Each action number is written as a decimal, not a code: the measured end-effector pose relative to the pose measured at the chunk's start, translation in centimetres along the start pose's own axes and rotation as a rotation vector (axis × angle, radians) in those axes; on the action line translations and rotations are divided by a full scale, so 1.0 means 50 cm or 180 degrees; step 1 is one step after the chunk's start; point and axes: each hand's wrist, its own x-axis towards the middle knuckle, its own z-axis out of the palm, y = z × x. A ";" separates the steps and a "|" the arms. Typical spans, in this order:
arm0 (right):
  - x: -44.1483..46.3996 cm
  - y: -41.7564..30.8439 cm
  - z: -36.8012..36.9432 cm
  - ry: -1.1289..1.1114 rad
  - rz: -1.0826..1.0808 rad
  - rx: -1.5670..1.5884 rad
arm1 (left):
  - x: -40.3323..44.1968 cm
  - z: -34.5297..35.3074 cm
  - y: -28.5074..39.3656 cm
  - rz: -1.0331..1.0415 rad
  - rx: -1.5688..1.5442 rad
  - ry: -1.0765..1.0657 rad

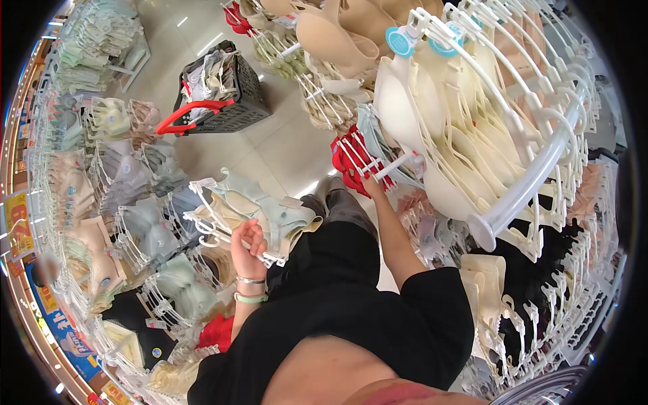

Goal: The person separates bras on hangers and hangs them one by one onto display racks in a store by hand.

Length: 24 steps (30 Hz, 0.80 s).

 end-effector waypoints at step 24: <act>-0.002 -0.094 -0.033 -0.0327 -0.0058 -0.1245 | -0.018 0.062 -0.002 0.0618 0.0332 -0.0392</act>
